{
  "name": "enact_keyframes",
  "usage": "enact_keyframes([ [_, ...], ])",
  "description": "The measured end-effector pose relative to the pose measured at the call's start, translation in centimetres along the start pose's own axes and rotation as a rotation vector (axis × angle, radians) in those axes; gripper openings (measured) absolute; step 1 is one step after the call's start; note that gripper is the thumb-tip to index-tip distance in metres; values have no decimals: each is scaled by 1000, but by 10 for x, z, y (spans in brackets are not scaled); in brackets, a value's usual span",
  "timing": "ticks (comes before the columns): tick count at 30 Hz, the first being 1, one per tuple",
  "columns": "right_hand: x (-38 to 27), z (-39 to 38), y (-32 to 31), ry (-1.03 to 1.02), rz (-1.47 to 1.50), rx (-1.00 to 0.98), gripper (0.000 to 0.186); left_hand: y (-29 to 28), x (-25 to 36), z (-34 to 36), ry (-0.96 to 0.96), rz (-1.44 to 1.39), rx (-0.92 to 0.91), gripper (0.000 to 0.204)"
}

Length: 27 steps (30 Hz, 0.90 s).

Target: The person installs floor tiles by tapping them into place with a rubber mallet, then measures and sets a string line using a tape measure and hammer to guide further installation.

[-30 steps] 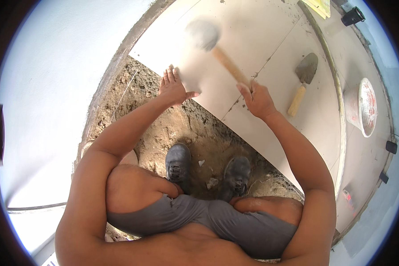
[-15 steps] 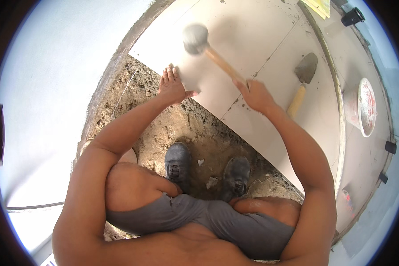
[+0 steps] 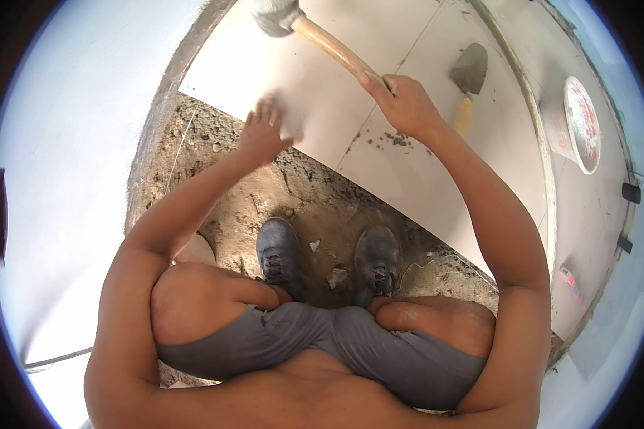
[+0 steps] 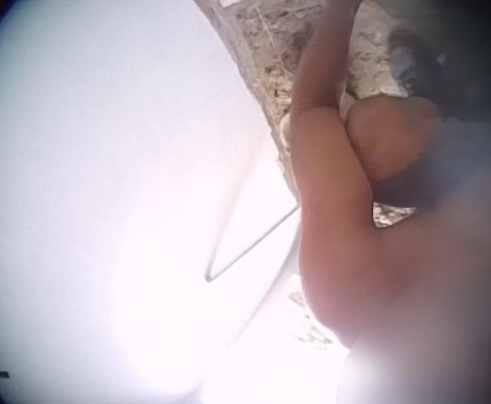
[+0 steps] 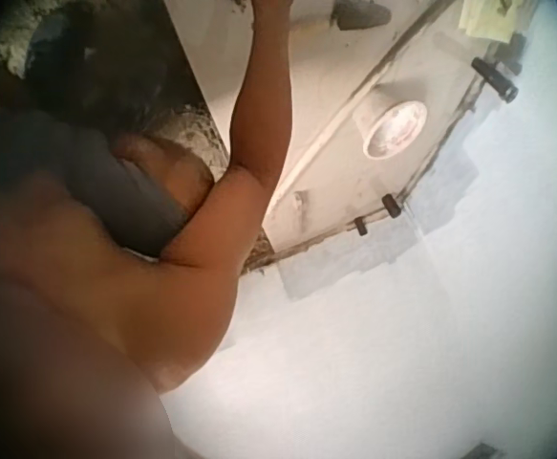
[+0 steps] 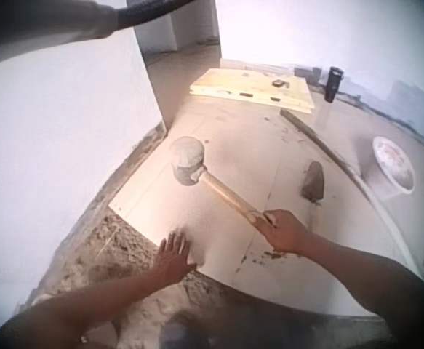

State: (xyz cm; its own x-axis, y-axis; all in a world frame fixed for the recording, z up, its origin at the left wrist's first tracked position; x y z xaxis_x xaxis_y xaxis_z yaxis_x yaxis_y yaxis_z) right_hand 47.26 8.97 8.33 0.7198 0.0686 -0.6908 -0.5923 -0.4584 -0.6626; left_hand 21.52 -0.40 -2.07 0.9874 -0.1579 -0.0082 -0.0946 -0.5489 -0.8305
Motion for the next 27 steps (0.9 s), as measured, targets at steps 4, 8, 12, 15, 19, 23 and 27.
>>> enact_keyframes([
  [4, -3, -14, -15, -2, 142, 43, 68, 28, 89, -39, 462, 81, 247, 75],
  [8, -8, -28, -21, 3, 285, 58, 64, 29, 105, -51, 486, 4, 266, 72],
  [12, -23, -40, -31, -91, 463, 123, 59, 36, 105, -51, 517, 74, 242, 74],
  [15, 18, -40, -4, -148, 426, 165, 59, 36, 114, -52, 558, 72, 261, 77],
  [19, 91, -24, 21, -25, -63, 78, 61, 35, 117, -50, 557, 43, 243, 80],
  [23, 17, -16, -6, -47, 128, 56, 63, 40, 108, -56, 527, 13, 228, 81],
  [27, 12, -19, -7, -155, 313, 150, 66, 39, 109, -53, 550, -33, 249, 80],
])
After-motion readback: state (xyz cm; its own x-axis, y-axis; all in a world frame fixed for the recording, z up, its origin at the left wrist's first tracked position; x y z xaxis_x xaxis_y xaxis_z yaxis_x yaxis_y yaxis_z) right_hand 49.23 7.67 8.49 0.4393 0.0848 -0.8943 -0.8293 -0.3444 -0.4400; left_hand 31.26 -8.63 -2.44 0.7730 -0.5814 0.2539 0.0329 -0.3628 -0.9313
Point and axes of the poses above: each hand's wrist, its own z-axis towards the middle knuckle, its own y-axis out of the palm, x = y × z, the point moved 5 cm from there along z, towards the middle knuckle, and after that the axes turned 3 degrees about y, right-handed, at the moved point
